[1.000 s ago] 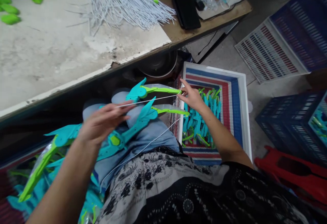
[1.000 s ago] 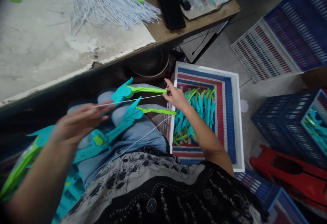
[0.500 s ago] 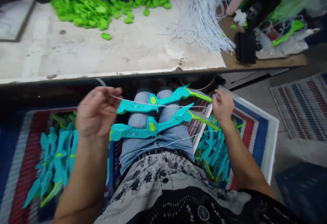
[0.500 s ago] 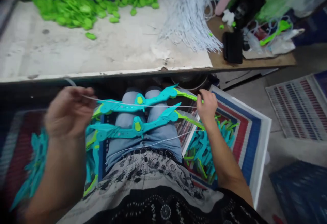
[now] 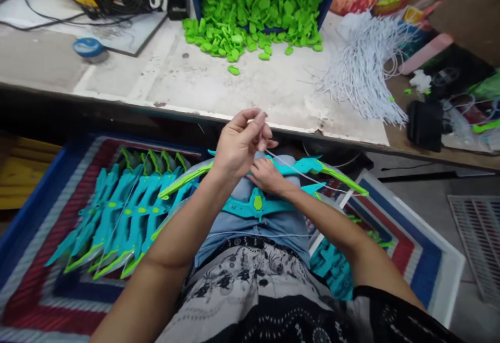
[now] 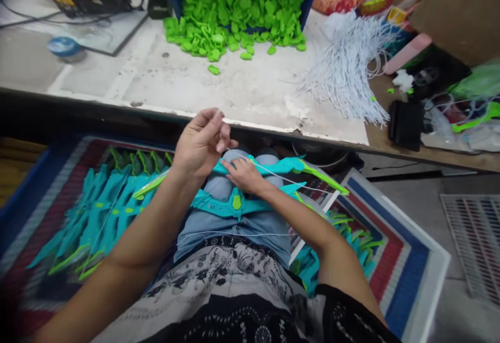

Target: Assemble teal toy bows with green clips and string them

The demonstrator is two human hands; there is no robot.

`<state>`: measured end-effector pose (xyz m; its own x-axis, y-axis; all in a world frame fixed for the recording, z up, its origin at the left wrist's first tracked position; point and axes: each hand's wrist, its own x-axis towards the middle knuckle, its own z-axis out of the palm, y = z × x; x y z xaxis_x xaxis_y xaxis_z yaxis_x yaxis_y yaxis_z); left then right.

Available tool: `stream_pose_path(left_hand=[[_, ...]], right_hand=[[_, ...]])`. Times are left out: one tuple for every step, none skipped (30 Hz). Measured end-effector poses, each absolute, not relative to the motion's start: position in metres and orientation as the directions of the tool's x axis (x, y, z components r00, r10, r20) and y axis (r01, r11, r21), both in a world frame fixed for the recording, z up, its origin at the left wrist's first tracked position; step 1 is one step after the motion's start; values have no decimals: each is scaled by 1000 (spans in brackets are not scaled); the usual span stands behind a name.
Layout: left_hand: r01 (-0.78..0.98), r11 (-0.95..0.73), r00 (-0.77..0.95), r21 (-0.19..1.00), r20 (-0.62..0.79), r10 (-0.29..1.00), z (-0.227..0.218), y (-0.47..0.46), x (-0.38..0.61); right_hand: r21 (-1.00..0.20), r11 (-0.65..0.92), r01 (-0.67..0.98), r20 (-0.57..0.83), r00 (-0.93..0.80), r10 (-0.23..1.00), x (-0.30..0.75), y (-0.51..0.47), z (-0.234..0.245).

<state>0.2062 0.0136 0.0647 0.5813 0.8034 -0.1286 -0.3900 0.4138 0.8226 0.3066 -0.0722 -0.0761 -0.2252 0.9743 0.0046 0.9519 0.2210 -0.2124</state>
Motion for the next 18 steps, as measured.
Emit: stream_pose_path(left_hand=[[-417,395,552,818,-117,825,67,16,202],[-446,371,520,814,-102,848,68,18,196],[-471,345,489,812,-85,868,69,19,189],[-488,318,460,813,-70,885,68,19,181],[-495,287,427,820,-58,902,65,19,171],[-493,250,385,834,-49,922,61,18,160],[-481,207,328,852,-44,944,54,18,148],[-460,161,256,873,-43,966,45,19,135],[-430,121,175,895,-49,983,36,20,122],[-394,97,96,914,-64,993,25,23,110],[-358,88,28,929,-84,996,15,26,99],[-327,91,-21,941,-104,994,6,31,90],[-299,98,-49,949,-118,992,-3,36,83],[-276,103,-60,956,-124,990,-9,41,78],[-258,103,-60,961,-123,991,-13,46,76],[-244,98,-57,965,-115,992,-16,51,75],[-233,92,-50,968,-106,993,-16,55,76],[-222,87,-45,971,-99,994,-16,59,78]], right_hand=[[-255,259,932,-24,-274,962,316,-71,-71],[-314,289,904,-54,-321,945,326,-70,-66],[-381,308,872,-83,-364,928,336,-67,-60],[-450,311,837,-107,-396,912,345,-64,-56],[-513,299,804,-127,-416,900,353,-60,-53],[-565,273,779,-146,-420,896,360,-56,-51],[-604,241,760,-164,-414,895,366,-53,-50],[-632,207,747,-183,-402,897,370,-50,-50],[-652,171,739,-198,-384,902,373,-48,-52],[-667,139,732,-209,-362,908,374,-47,-54],[-681,110,724,-212,-339,916,375,-47,-56],[-694,89,714,-212,-321,923,375,-48,-58],[-707,74,703,-211,-310,927,374,-49,-60],[-717,65,694,-209,-304,930,373,-50,-61],[-723,60,688,-207,-299,931,372,-52,-62],[-724,55,688,-208,-293,933,371,-53,-61],[-721,49,691,-209,-284,936,370,-54,-61],[-715,45,697,-210,-275,938,369,-54,-60]])
